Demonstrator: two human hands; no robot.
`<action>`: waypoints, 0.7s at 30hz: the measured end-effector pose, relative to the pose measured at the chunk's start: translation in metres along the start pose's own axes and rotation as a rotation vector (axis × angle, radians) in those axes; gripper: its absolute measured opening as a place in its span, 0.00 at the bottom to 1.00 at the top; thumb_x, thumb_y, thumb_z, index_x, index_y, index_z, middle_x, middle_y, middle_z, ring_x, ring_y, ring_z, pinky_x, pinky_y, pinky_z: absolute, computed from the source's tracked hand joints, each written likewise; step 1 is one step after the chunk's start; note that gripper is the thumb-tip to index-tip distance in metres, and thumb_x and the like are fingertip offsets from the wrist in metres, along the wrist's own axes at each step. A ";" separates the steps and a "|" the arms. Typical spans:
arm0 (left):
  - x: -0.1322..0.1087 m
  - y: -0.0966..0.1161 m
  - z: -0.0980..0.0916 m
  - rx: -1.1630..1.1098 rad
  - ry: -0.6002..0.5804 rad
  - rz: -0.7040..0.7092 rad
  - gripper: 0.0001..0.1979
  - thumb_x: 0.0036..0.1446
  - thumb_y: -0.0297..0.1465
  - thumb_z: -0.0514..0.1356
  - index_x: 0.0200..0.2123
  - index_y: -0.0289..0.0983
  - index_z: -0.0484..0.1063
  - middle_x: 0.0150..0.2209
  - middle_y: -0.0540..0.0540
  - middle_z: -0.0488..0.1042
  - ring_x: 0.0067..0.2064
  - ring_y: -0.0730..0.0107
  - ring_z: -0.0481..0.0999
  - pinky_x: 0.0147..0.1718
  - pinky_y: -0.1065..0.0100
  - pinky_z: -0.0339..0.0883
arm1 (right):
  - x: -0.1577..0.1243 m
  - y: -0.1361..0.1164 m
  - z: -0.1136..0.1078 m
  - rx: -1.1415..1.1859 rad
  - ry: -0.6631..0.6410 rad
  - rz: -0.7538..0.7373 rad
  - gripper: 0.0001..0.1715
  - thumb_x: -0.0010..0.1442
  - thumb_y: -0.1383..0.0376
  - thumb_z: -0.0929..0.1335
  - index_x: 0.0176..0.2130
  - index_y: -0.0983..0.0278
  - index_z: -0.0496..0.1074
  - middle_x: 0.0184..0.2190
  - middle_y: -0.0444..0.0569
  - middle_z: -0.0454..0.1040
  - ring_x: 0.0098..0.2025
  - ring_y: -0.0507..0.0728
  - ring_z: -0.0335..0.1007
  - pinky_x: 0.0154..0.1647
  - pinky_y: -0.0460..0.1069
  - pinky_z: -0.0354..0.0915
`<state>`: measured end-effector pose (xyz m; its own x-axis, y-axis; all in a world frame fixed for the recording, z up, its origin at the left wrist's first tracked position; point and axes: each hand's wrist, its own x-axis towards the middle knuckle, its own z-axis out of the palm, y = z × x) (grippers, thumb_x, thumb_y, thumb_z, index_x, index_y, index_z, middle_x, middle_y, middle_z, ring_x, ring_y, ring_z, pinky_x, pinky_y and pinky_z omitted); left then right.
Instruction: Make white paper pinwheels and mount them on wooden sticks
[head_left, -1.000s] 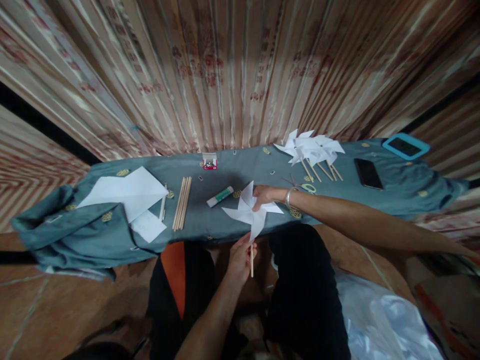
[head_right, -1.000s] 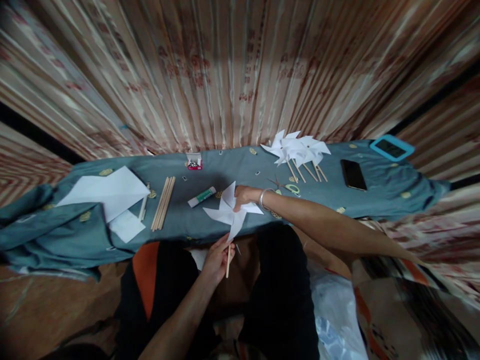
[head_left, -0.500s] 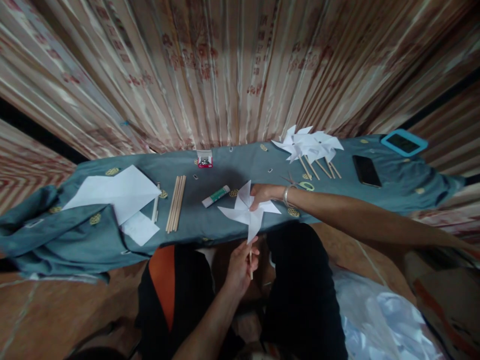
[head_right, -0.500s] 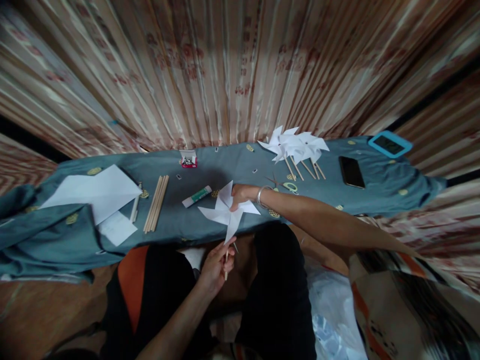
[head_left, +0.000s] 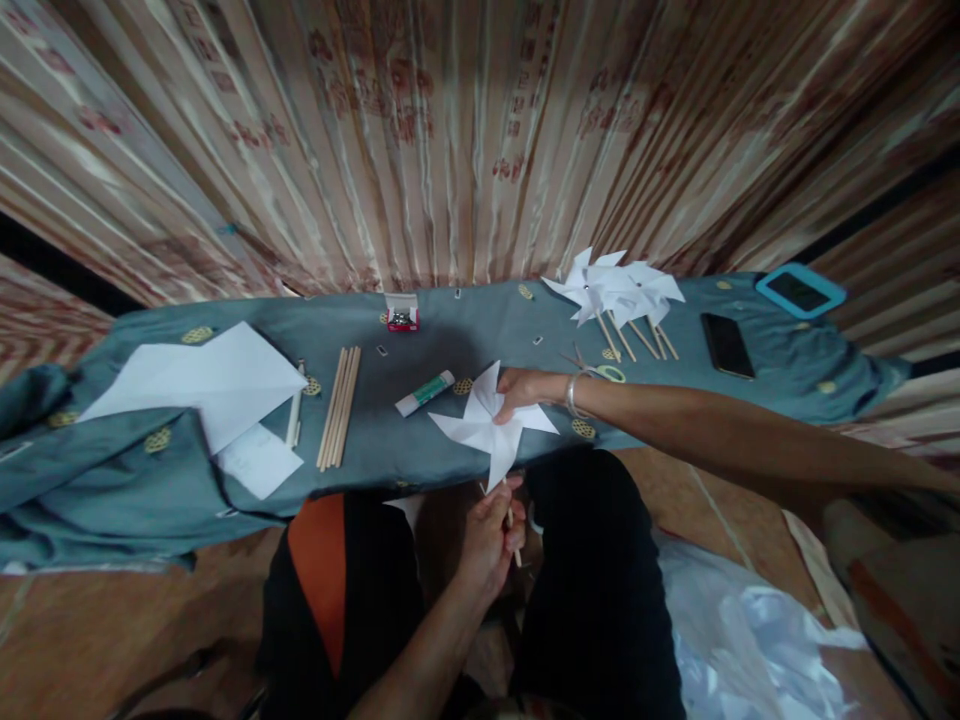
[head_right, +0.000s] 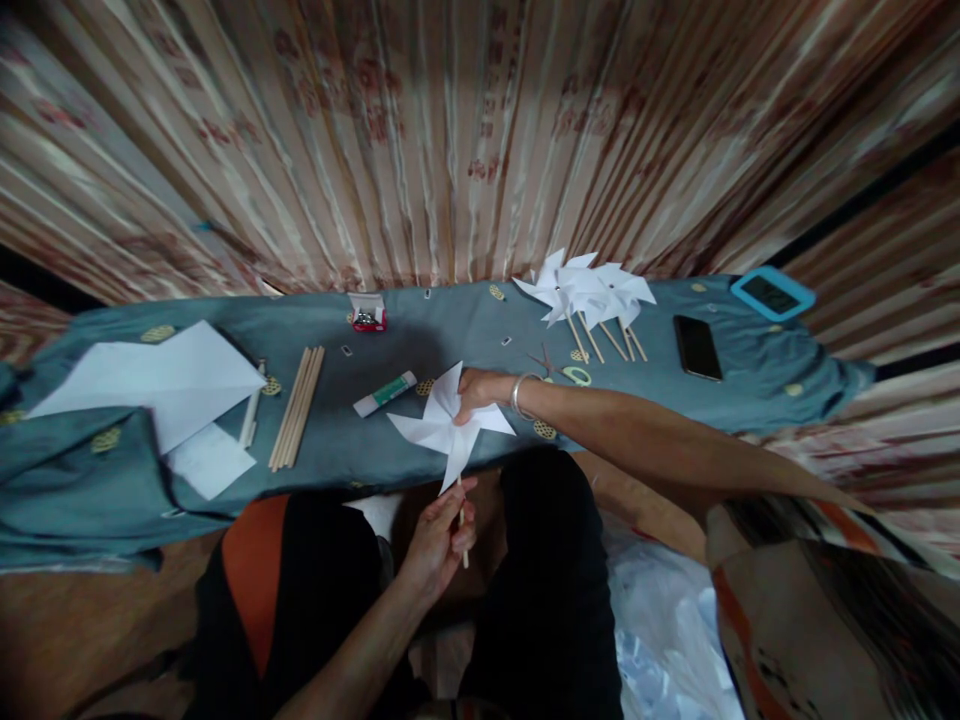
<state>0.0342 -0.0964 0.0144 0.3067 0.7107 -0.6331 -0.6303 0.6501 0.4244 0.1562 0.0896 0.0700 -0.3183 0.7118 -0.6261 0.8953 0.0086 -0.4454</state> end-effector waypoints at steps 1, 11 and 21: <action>0.000 -0.001 0.001 -0.001 -0.001 -0.002 0.37 0.28 0.47 0.75 0.39 0.31 0.72 0.17 0.56 0.67 0.14 0.87 0.54 0.16 0.76 0.39 | 0.000 -0.001 0.000 -0.009 0.000 0.021 0.14 0.40 0.62 0.76 0.28 0.68 0.76 0.24 0.45 0.73 0.31 0.55 0.66 0.30 0.47 0.59; 0.004 -0.004 -0.005 0.014 -0.011 -0.019 0.36 0.30 0.48 0.74 0.39 0.31 0.71 0.17 0.57 0.65 0.14 0.88 0.51 0.17 0.75 0.36 | -0.006 -0.012 -0.001 -0.091 0.014 0.111 0.14 0.43 0.63 0.76 0.33 0.67 0.77 0.31 0.47 0.76 0.38 0.58 0.71 0.34 0.45 0.63; 0.002 0.010 -0.017 0.065 -0.046 -0.045 0.32 0.33 0.44 0.74 0.39 0.30 0.74 0.17 0.56 0.65 0.14 0.89 0.50 0.18 0.73 0.33 | -0.002 -0.021 -0.008 -0.185 -0.056 0.075 0.12 0.42 0.64 0.76 0.31 0.66 0.77 0.30 0.47 0.76 0.38 0.59 0.72 0.35 0.47 0.63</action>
<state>0.0166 -0.0931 0.0060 0.3670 0.6910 -0.6227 -0.5677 0.6967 0.4385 0.1402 0.0931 0.0859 -0.2612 0.6751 -0.6899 0.9573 0.0895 -0.2748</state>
